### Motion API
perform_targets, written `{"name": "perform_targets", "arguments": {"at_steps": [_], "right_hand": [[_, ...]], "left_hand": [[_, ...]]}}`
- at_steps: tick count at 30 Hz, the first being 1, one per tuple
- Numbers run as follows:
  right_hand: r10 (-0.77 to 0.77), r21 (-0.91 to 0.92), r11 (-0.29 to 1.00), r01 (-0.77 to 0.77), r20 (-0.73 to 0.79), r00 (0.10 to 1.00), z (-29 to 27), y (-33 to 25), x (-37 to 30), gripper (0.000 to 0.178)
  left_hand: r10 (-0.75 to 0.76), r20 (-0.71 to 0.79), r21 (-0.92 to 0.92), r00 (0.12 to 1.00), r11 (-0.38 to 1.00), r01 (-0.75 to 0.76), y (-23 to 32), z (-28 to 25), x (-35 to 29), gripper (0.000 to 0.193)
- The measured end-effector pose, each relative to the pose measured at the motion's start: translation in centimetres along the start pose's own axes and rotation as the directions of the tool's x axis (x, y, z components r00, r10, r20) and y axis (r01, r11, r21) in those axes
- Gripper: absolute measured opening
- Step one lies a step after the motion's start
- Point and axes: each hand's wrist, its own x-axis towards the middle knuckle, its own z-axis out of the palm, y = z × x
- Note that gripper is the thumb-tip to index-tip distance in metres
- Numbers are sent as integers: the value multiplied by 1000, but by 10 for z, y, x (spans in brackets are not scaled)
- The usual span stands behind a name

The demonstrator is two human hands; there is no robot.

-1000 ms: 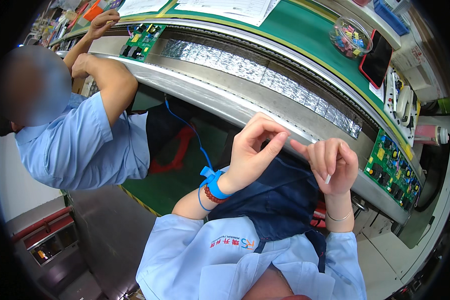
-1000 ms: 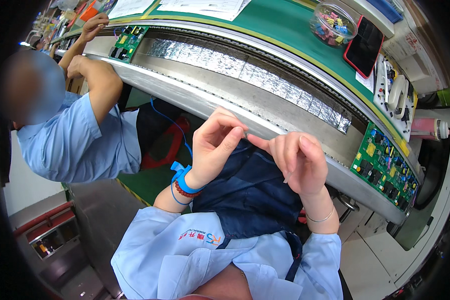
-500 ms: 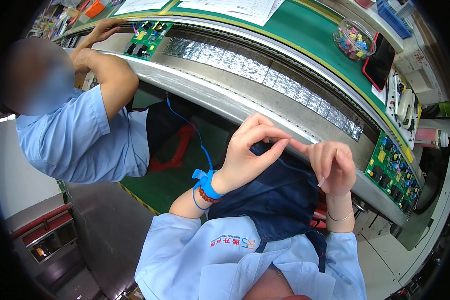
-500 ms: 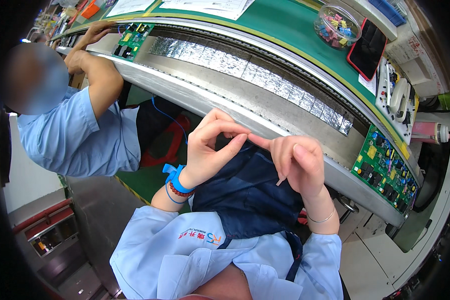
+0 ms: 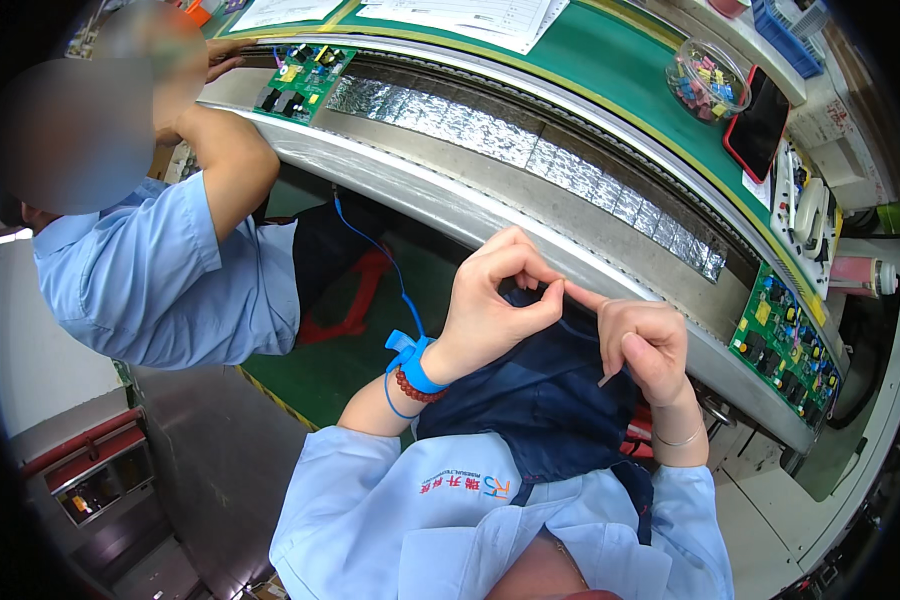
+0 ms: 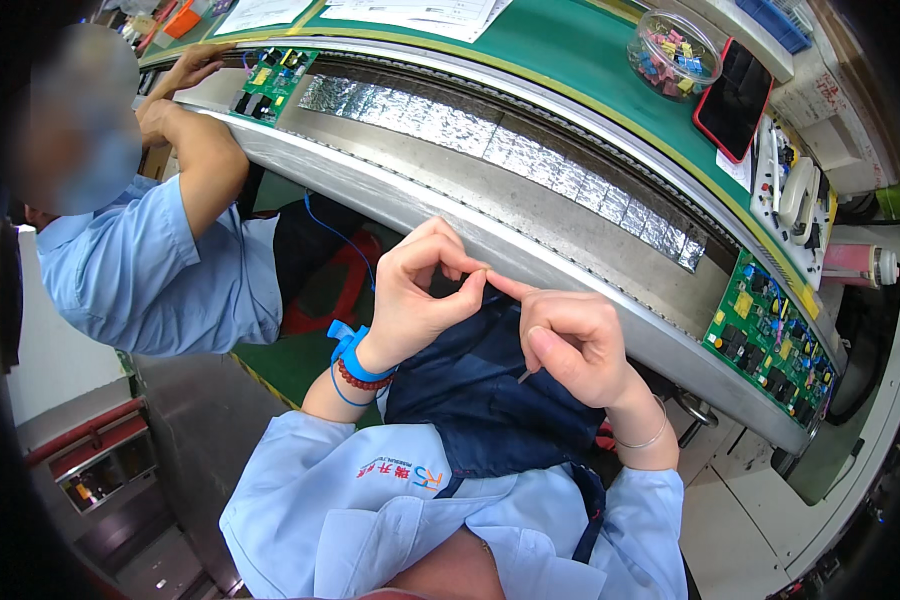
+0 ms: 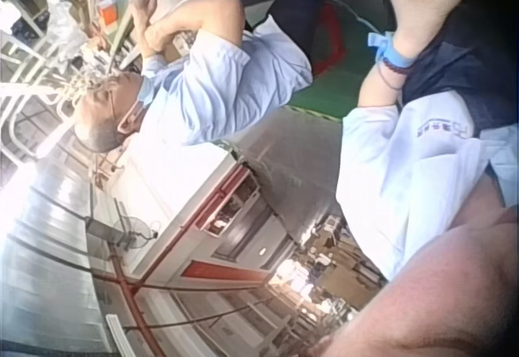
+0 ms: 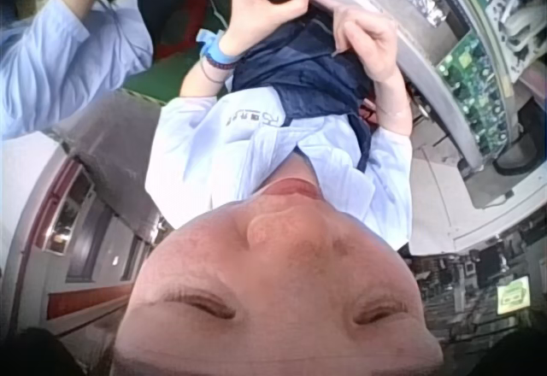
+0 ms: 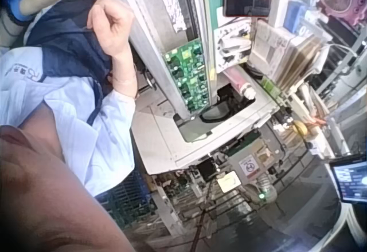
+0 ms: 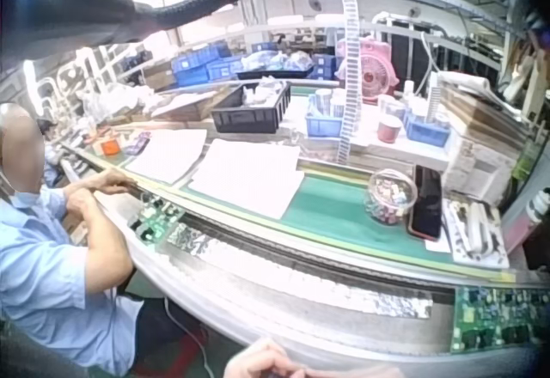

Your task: The person attaches wires and components to circuit boards along a conveyor track by hand, then pushes the assembled boards along the track.

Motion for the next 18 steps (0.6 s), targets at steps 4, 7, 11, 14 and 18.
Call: {"name": "perform_targets", "arguments": {"at_steps": [4, 7, 11, 14, 18], "right_hand": [[19, 117, 993, -15, -33, 999, 1, 2, -1, 33], [51, 313, 950, -10, -122, 991, 0, 4, -1, 39], [60, 334, 942, -8, -146, 988, 0, 4, 0, 37], [60, 242, 970, -15, -176, 983, -2, 3, 1, 40], [56, 286, 958, 2, -195, 979, -8, 5, -3, 34]], "left_hand": [[-59, -195, -158, 979, 987, 28, -4, 4, 0, 8], [-172, -131, -374, 976, 921, 112, -2, -1, 1, 6], [-268, 4, -577, 963, 786, 221, -7, -6, -1, 20], [-280, 29, -629, 960, 741, 235, -8, -7, -1, 22], [-270, -38, -593, 962, 781, 196, -6, -10, 0, 19]]}}
